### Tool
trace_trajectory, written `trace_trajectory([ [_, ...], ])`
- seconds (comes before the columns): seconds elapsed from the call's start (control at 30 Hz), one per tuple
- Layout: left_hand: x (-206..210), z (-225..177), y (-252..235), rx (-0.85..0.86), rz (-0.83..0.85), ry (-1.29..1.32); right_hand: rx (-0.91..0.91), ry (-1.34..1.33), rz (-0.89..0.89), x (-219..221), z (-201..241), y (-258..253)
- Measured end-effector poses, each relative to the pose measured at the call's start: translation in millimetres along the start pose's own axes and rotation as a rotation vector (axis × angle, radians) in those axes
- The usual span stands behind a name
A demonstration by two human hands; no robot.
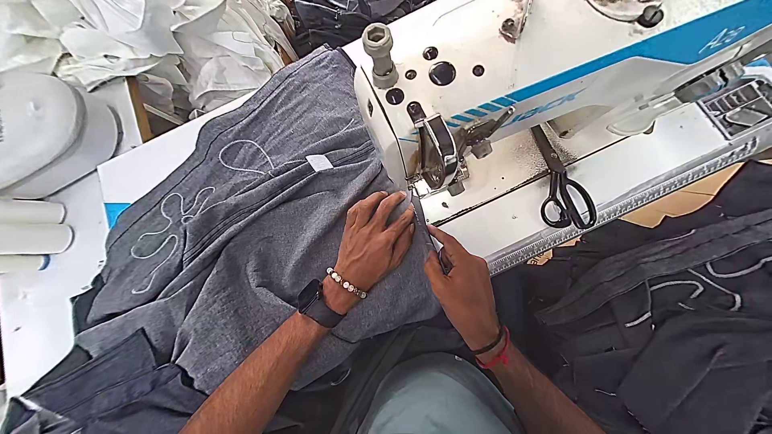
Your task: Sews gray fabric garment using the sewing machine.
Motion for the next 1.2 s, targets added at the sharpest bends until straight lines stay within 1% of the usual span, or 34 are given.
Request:
trace_trajectory([
  [0.07,-1.1,0.4,-0.8,0.013,-0.008,-0.017,0.004,-0.001,0.012,0.9,0.1,-0.3],
  [0.23,0.9,-3.3,0.7,-0.049,-0.011,-0.035,-0.017,0.031,-0.016,-1.0,-0.6,0.6],
  [0.43,-4.9,1.6,-5.1,0.046,-0.020,-0.035,-0.030,0.081,-0.030,-2.5,1.9,1.1],
  [0.57,0.7,-8.8,0.3,-0.039,-0.012,-0.038,-0.039,0.101,-0.032,-3.5,1.3,0.5],
  [0.63,2.4,-8.0,1.6,-0.051,-0.032,-0.027,-0.041,0.106,-0.039,-4.1,1.7,0.0],
  [0.77,-2.8,1.3,-4.8,0.026,-0.020,-0.015,-0.051,0.107,-0.040,-4.5,2.2,-0.7],
  [0.83,-4.0,-1.4,-5.3,0.045,-0.017,-0.030,-0.057,0.098,-0.035,-4.6,1.8,-0.3],
  [0.97,4.7,-19.0,2.4,-0.123,-0.034,-0.044,-0.074,0.102,-0.039,-4.6,1.7,-1.1],
  [1.0,6.4,-19.1,4.4,-0.133,-0.048,-0.042,-0.077,0.105,-0.042,-4.6,2.1,-1.2],
  [1.2,-3.2,2.5,-4.9,0.065,-0.004,-0.028,-0.099,0.112,-0.066,-5.9,3.6,-2.8],
])
Point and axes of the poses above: each hand's wrist, its own y-axis away from the middle knuckle, its own x-axis out of the palm, z = x × y, the point moved 6 cm from there along -y, towards the middle knuckle, and after that the axes turned 13 degrees about y, right-handed, at the moved point
